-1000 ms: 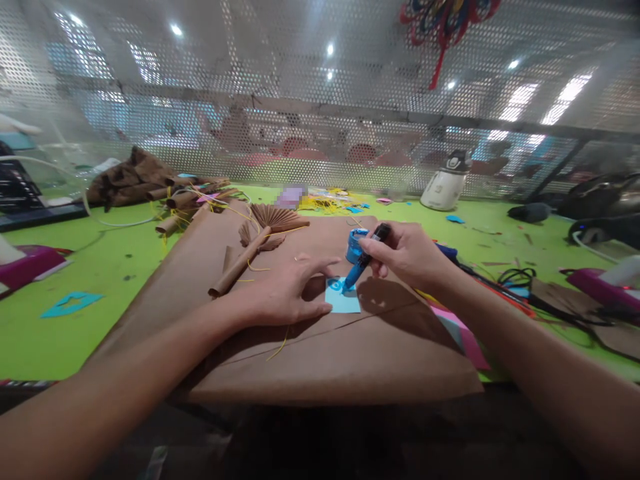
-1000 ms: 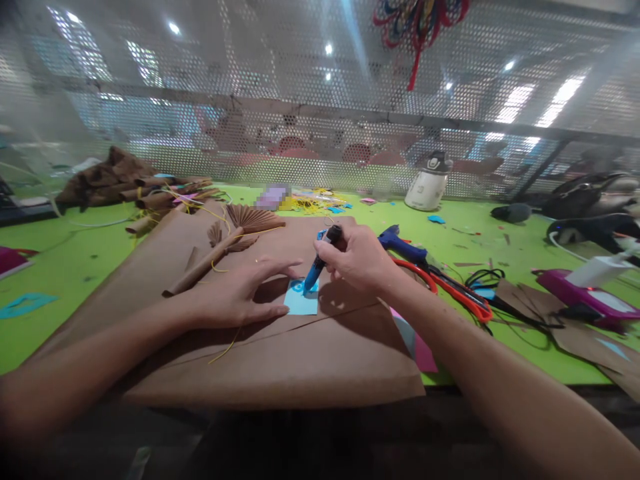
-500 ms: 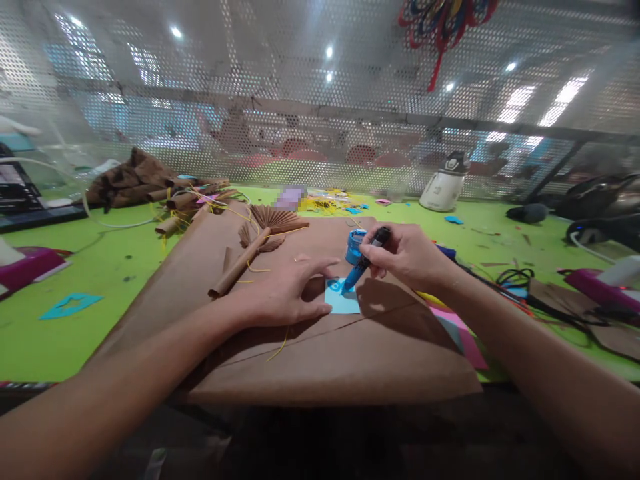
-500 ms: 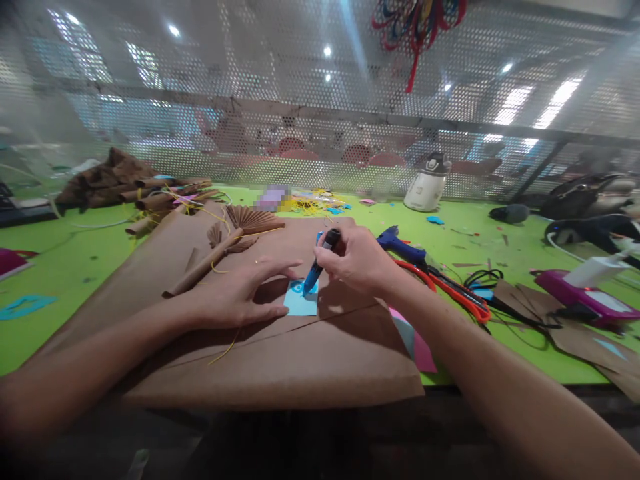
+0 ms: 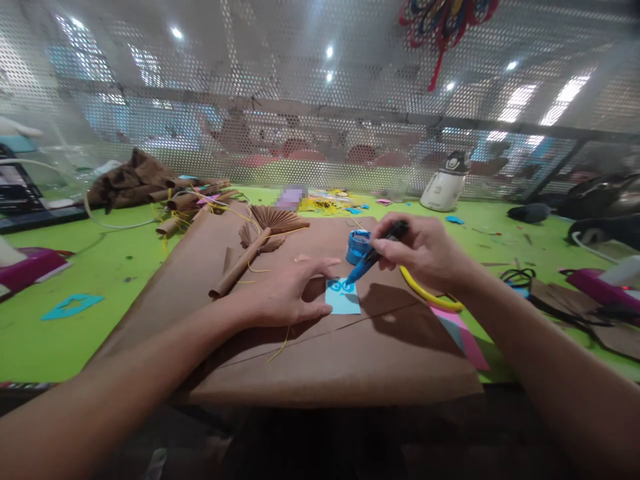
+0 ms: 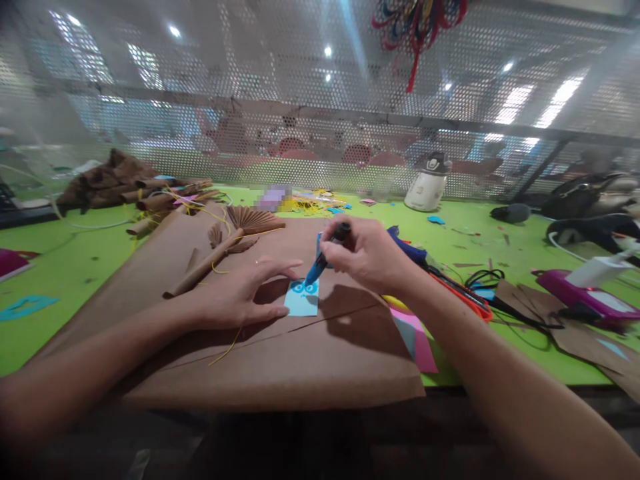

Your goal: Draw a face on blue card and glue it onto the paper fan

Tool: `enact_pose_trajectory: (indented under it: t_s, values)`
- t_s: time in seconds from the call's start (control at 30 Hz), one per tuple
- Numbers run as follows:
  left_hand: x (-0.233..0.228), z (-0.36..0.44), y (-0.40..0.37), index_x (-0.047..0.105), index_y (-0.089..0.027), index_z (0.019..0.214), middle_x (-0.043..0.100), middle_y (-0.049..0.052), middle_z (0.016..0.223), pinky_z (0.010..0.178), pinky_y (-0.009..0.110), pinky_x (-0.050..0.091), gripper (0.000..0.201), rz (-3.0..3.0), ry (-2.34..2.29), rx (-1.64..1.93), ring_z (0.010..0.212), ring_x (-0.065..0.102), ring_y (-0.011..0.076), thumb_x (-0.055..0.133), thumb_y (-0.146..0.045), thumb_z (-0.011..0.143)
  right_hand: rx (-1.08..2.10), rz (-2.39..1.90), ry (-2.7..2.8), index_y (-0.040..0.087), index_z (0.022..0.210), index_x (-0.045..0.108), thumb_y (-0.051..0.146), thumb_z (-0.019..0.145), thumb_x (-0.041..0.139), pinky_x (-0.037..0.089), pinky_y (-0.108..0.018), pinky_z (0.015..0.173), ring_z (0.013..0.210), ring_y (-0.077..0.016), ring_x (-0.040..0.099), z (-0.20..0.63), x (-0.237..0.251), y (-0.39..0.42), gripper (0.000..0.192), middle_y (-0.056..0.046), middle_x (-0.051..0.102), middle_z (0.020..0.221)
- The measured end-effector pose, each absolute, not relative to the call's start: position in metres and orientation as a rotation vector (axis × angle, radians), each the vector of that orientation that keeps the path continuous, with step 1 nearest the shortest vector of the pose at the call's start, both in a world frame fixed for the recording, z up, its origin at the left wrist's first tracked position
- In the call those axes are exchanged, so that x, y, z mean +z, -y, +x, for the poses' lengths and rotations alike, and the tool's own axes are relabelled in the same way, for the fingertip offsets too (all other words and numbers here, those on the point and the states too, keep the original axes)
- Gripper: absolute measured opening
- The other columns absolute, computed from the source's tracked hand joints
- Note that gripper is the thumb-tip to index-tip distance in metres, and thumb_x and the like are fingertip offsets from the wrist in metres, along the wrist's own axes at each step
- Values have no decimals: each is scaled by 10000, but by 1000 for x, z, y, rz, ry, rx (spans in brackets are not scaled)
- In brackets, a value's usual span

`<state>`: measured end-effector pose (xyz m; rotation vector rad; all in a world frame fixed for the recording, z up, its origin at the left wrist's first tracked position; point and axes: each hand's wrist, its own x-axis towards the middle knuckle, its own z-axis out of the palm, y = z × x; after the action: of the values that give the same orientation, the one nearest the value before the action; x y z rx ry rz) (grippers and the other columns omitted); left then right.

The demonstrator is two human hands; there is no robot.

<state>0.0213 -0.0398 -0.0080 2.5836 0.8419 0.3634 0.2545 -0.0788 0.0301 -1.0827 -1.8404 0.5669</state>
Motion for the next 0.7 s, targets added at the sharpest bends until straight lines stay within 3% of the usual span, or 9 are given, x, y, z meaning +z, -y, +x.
enact_pose_trajectory:
  t_s: [0.3, 0.57, 0.7]
  values:
    - [-8, 19, 39, 374, -300, 1400, 526, 33, 1353, 1061, 436, 352, 657, 2592, -874, 351, 1273, 419, 278, 633, -398, 804, 421, -839, 1164, 194, 691, 555, 172, 731, 599, 451, -241, 394, 371, -104, 517, 283, 38, 48, 64, 60, 551, 469]
    - [-9, 17, 42, 471, -273, 1314, 535, 55, 1340, 1058, 440, 357, 576, 2566, -882, 376, 1235, 466, 275, 647, -374, 776, 402, -1155, 1227, 184, 748, 569, 315, 754, 637, 502, -231, 449, 426, -102, 544, 286, 24, 31, 148, 41, 557, 508]
    - [-10, 17, 41, 412, -273, 1361, 563, 61, 1295, 1031, 436, 382, 631, 2579, -855, 410, 1201, 489, 272, 637, -358, 777, 432, -1255, 1326, 179, 727, 534, 333, 766, 610, 440, -210, 398, 390, -89, 498, 278, 20, 28, 175, 52, 527, 477]
